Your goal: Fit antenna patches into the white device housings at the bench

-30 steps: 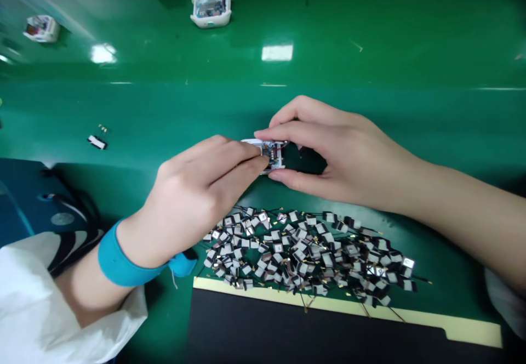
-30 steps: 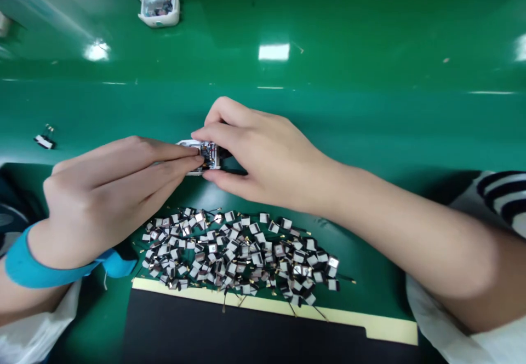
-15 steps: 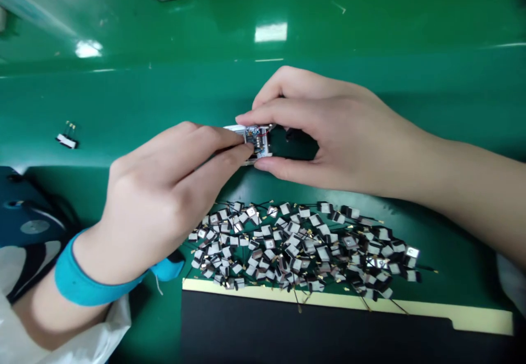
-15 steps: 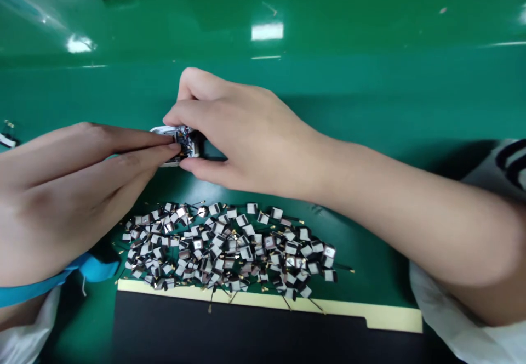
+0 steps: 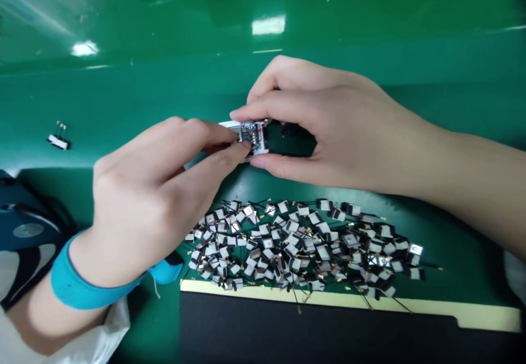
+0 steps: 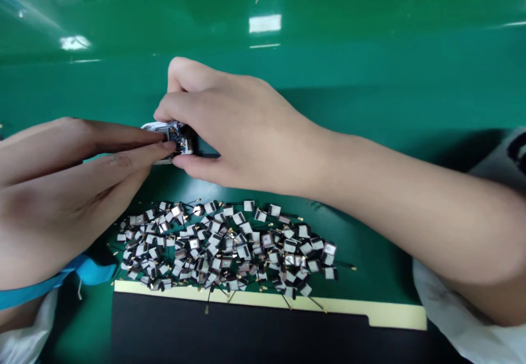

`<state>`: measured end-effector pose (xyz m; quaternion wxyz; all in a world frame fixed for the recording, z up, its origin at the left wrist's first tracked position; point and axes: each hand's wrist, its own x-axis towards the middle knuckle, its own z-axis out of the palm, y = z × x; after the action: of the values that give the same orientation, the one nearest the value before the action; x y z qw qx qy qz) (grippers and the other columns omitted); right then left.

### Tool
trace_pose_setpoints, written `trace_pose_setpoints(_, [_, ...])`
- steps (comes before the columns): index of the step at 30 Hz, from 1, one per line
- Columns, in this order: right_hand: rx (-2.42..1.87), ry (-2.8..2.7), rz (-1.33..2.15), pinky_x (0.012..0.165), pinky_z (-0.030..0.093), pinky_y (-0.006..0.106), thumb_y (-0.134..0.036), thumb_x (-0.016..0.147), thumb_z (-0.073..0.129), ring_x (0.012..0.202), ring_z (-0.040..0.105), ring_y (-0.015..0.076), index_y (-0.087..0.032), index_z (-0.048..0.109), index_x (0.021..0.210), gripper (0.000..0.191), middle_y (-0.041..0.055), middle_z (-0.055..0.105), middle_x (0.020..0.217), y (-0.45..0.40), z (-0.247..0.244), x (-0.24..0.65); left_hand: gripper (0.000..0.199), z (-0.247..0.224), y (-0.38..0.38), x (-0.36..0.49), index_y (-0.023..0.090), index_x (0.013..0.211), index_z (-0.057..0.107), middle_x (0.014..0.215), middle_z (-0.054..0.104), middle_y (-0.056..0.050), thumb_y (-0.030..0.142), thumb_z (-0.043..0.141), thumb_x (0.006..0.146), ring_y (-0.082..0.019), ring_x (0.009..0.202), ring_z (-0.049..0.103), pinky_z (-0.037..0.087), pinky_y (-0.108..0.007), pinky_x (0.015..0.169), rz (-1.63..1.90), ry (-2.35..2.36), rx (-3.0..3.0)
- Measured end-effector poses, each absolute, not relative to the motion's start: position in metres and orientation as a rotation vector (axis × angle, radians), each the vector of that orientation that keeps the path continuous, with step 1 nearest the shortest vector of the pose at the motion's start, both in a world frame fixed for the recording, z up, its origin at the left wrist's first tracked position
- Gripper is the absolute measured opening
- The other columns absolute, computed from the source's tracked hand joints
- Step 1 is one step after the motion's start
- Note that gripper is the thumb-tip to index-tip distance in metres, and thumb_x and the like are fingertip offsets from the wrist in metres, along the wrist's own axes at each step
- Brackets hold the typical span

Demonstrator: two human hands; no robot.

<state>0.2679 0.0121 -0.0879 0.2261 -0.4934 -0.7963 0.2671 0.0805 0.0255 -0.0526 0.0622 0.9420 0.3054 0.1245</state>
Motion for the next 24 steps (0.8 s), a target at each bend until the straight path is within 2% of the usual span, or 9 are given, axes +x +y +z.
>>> trace_pose_setpoints(11, [-1.335, -2.23, 0.676, 0.075, 0.046, 0.028, -0.04, 0.075, 0.052, 0.095, 0.053, 0.0176, -0.02, 0.054, 0.11, 0.04, -0.0007, 0.047, 0.105, 0.0114, -0.0892, 0.2688, 0.013, -0.0582, 0.0278, 0.0814, 0.019, 0.086, 0.064, 0.08, 0.063, 0.001, 0.023, 0.052, 0.083, -0.015, 0.075, 0.058, 0.043, -0.026, 0.059, 0.416, 0.963, 2.832])
trace_pose_setpoints(20, [-1.356, -2.203, 0.722, 0.076, 0.046, 0.028, -0.048, 0.075, 0.051, 0.095, 0.053, 0.0175, -0.021, 0.055, 0.108, 0.043, -0.0008, 0.047, 0.106, 0.0121, -0.0878, 0.2673, 0.014, -0.0543, 0.0256, 0.0856, 0.016, 0.086, 0.063, 0.079, 0.061, -0.001, 0.022, 0.051, 0.084, -0.014, 0.075, 0.057, 0.043, -0.025, 0.061, 0.399, 0.96, 2.833])
trace_pose_setpoints(24, [-1.308, -2.242, 0.701, 0.079, 0.044, 0.03, -0.046, 0.078, 0.05, 0.096, 0.051, 0.0165, -0.019, 0.05, 0.111, 0.043, -0.0002, 0.046, 0.107, 0.012, -0.088, 0.2704, 0.01, -0.0577, 0.0288, 0.0833, 0.014, 0.087, 0.062, 0.079, 0.059, -0.002, 0.018, 0.054, 0.082, -0.013, 0.074, 0.055, 0.042, -0.023, 0.061, 0.446, 0.863, 2.863])
